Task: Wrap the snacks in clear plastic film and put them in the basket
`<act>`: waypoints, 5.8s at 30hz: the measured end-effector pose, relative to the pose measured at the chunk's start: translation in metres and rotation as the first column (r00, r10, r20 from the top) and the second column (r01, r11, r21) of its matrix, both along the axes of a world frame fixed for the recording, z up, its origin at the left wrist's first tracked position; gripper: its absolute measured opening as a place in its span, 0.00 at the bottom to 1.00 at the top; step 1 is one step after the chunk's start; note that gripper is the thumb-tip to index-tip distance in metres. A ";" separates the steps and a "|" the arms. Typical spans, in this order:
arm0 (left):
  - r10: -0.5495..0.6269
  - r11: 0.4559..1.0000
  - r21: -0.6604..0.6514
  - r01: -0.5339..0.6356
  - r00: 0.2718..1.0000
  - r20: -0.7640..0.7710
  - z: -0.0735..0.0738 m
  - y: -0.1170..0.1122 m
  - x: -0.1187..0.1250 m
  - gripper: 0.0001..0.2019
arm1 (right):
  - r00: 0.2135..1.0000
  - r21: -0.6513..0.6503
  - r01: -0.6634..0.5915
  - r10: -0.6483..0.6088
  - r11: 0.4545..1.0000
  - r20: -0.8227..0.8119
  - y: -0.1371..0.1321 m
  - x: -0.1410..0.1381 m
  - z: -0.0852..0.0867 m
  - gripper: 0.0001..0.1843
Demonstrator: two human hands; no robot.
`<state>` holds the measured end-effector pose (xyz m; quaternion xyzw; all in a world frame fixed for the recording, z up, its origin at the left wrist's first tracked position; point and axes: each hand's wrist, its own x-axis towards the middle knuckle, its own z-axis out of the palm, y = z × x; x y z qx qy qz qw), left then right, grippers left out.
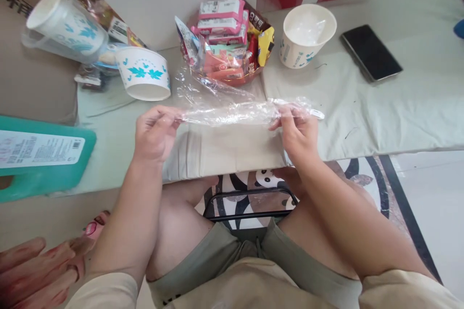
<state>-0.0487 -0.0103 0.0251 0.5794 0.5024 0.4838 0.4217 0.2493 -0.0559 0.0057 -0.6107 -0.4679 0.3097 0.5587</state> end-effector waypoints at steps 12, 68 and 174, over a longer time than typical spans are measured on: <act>0.190 0.963 0.187 -0.194 0.981 0.041 0.001 -0.007 0.010 0.23 | 0.999 -0.072 -0.030 0.028 0.997 -0.025 0.007 0.001 0.000 0.28; -0.059 0.975 -0.210 -0.069 0.836 -0.545 -0.008 0.019 -0.015 0.20 | 0.020 -0.523 -0.803 0.865 -0.285 -0.501 -0.026 0.022 0.043 0.37; -0.208 0.796 -0.509 0.329 0.937 0.280 0.007 0.013 0.049 0.19 | 0.748 -0.185 -0.597 0.459 0.780 -0.478 0.032 -0.019 0.016 0.17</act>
